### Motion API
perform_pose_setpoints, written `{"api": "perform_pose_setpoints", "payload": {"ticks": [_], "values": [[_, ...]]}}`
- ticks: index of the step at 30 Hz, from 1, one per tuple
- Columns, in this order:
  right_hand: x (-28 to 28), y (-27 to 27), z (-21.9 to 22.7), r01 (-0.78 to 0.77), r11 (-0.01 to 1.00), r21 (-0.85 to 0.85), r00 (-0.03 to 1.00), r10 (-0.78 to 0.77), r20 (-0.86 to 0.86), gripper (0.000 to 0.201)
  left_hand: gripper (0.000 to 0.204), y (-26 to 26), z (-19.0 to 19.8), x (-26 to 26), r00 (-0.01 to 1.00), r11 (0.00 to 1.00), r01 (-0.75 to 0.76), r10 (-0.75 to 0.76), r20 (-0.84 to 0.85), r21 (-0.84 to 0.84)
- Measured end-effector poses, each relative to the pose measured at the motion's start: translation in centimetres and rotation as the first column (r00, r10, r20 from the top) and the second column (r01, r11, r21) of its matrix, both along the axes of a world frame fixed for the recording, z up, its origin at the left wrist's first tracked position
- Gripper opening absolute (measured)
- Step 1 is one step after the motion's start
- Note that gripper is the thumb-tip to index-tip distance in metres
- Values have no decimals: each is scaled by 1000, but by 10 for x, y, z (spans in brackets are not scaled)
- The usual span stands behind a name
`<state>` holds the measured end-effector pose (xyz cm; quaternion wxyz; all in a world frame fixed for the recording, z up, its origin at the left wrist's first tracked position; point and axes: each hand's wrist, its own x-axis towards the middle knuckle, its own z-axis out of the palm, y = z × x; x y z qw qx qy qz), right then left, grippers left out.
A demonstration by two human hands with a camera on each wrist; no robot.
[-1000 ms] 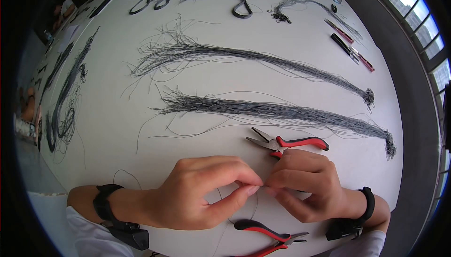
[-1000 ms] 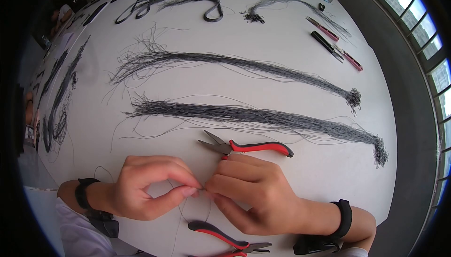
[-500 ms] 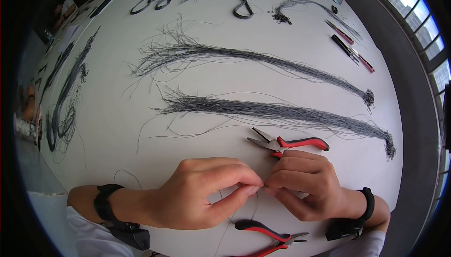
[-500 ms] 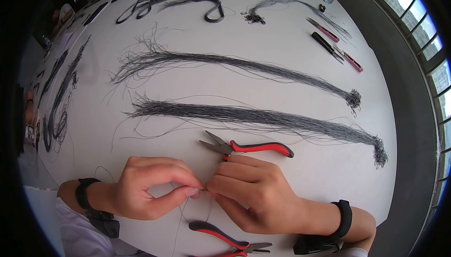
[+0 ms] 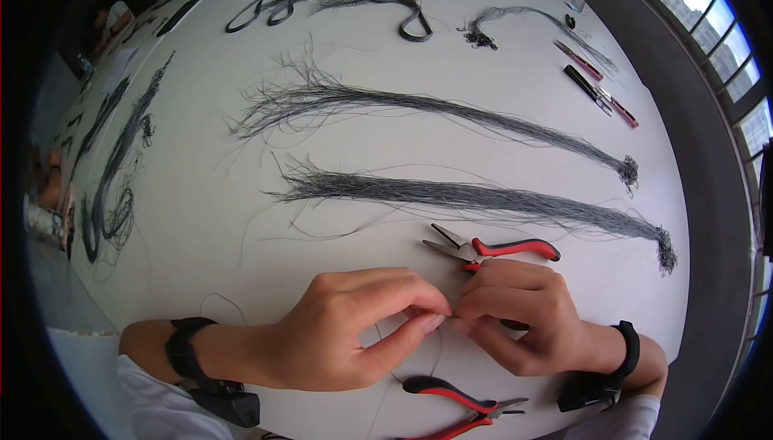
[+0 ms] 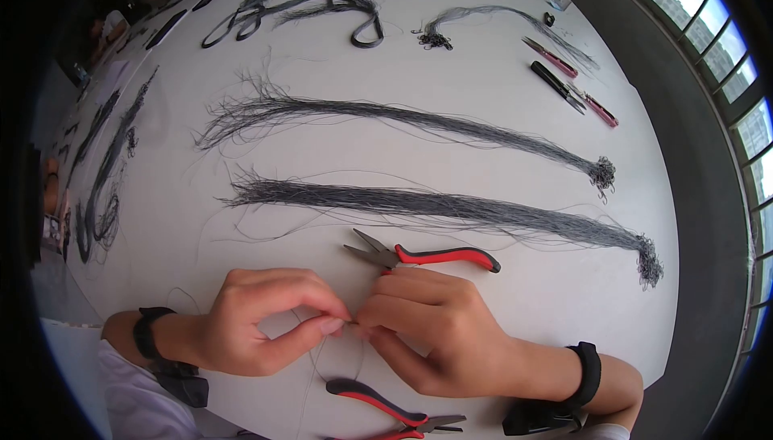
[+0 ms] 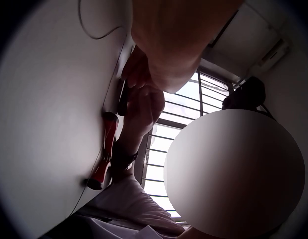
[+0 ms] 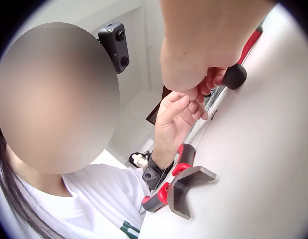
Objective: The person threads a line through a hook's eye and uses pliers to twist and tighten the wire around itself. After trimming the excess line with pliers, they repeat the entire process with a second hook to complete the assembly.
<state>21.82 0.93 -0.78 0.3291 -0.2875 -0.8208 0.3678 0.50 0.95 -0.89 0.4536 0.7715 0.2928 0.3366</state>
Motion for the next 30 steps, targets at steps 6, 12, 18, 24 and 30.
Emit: {"api": "perform_pose_setpoints", "payload": {"ticks": [6, 12, 18, 24, 30], "values": [[3, -1, 3, -7, 993, -116, 999, 2, -40, 12, 8, -1, 0, 1, 999, 999, -52, 52, 7, -3], [1, -1, 1, -2, 997, -83, 999, -2, -44, 12, 8, 0, 0, 0, 999, 999, -33, 33, 0, -15], [0, 0, -3, 6, 1000, 12, 1000, -6, -19, 12, 8, -1, 0, -1, 1000, 1000, -16, 16, -16, -26], [0, -1, 0, -7, 999, 41, 1000, 6, 23, 13, 9, -1, -3, -1, 1000, 1000, 1, -1, -8, -18], [-1, -1, -2, -11, 998, 57, 999, 9, 34, 13, 11, -1, -4, 0, 1000, 1000, 4, -4, -13, 25]]}}
